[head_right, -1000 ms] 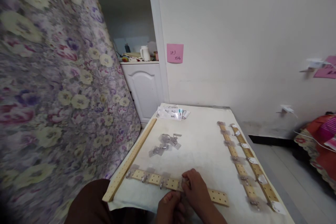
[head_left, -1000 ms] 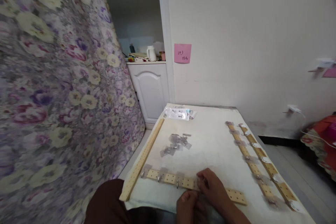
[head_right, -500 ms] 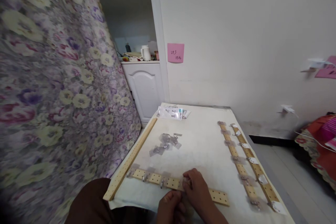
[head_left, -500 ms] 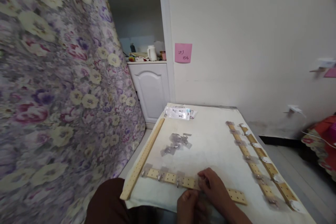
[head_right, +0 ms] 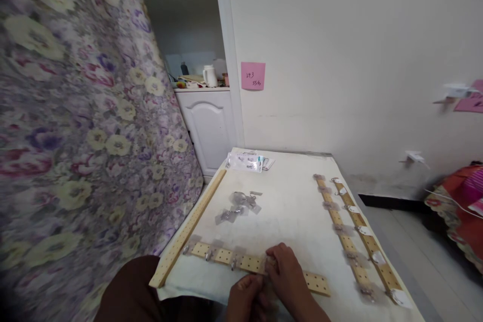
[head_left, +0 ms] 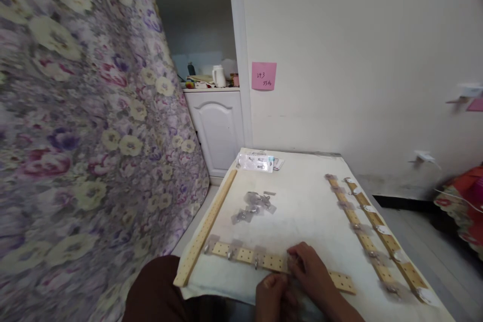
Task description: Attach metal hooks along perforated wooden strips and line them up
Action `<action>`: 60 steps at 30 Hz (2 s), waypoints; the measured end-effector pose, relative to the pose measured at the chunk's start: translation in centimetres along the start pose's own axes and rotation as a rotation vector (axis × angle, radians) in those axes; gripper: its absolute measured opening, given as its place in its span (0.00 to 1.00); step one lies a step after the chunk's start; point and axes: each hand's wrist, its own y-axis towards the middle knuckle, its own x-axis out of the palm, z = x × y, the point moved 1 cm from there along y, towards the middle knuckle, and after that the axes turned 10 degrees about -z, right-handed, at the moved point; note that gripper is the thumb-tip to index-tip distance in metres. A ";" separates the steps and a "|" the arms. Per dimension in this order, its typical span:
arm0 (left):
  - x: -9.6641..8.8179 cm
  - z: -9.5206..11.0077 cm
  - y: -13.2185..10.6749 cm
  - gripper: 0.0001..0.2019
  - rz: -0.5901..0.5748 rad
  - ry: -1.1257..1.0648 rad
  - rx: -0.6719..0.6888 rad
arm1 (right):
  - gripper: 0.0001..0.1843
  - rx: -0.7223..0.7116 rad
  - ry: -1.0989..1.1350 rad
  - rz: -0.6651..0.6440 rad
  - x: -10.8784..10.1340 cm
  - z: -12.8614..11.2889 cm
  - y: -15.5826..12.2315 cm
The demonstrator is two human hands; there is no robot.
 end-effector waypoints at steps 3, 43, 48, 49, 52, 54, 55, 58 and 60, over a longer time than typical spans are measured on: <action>-0.1 0.2 -0.2 0.18 -0.011 0.018 0.006 | 0.10 0.004 -0.007 0.006 0.0 0.0 0.0; 0.2 0.6 -0.7 0.19 -0.008 -0.031 0.084 | 0.11 0.002 0.008 -0.007 0.8 -0.3 0.4; 0.2 0.4 -0.5 0.16 0.001 -0.029 0.050 | 0.11 0.012 0.013 -0.015 0.9 -0.1 0.5; 0.2 0.5 -0.4 0.16 0.010 -0.022 0.045 | 0.11 0.014 0.015 -0.017 0.9 -0.1 0.6; 0.2 0.6 -0.4 0.15 0.003 -0.012 0.040 | 0.11 0.027 0.016 -0.023 0.9 0.0 0.7; 0.1 0.6 -0.4 0.15 -0.013 -0.012 0.050 | 0.11 0.041 0.017 -0.028 1.0 0.0 0.7; 0.1 0.6 -0.4 0.15 -0.018 -0.007 0.055 | 0.11 0.047 0.018 -0.030 1.0 0.1 0.7; 0.0 0.4 -0.3 0.17 0.003 0.006 0.067 | 0.10 0.060 0.022 -0.038 1.1 0.3 0.8; 0.0 0.1 0.0 0.17 0.030 0.003 0.062 | 0.11 0.067 0.019 -0.038 1.1 0.3 0.8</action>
